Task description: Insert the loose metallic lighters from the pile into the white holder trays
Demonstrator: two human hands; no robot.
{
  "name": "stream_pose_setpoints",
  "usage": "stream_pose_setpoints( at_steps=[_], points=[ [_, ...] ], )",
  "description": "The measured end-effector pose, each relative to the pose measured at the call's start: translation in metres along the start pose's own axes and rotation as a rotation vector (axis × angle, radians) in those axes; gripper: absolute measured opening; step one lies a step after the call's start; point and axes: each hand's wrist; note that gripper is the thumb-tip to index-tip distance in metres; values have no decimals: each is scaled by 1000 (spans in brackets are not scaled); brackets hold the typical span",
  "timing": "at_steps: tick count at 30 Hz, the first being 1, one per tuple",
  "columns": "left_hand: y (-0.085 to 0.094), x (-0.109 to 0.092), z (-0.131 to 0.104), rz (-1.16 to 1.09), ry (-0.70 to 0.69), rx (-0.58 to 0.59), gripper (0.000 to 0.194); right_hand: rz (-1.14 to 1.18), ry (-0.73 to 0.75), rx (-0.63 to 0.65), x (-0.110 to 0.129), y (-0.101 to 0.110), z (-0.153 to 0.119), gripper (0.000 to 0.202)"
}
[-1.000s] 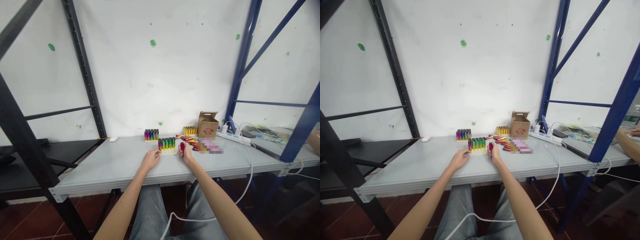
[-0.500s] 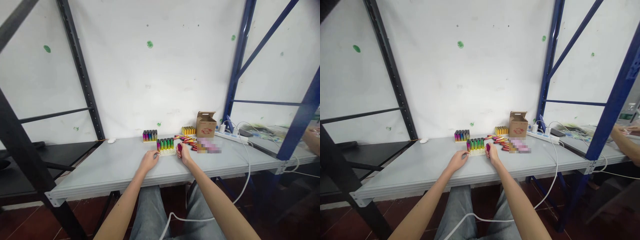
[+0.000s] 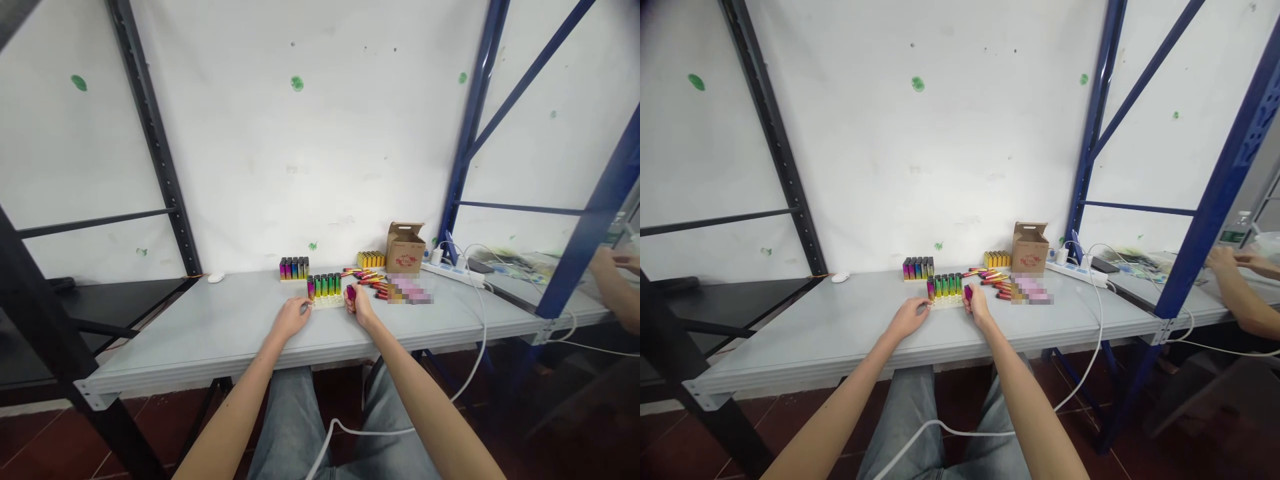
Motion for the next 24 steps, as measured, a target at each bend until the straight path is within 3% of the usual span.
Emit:
stream_pose_setpoints(
  at_steps=[16, 24],
  points=[
    [0, -1, 1, 3, 13, 16, 27, 3, -32, -18, 2, 2, -2, 35],
    [-1, 2, 1, 3, -11, 21, 29, 6, 109, -132, -6, 1, 1, 23]
  ],
)
Point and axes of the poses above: each hand's wrist, its own z-axis towards the middle knuckle, its own y-axis out of the back of the hand, x = y × z, and after that the axes turned 13 degrees about y, right-handed
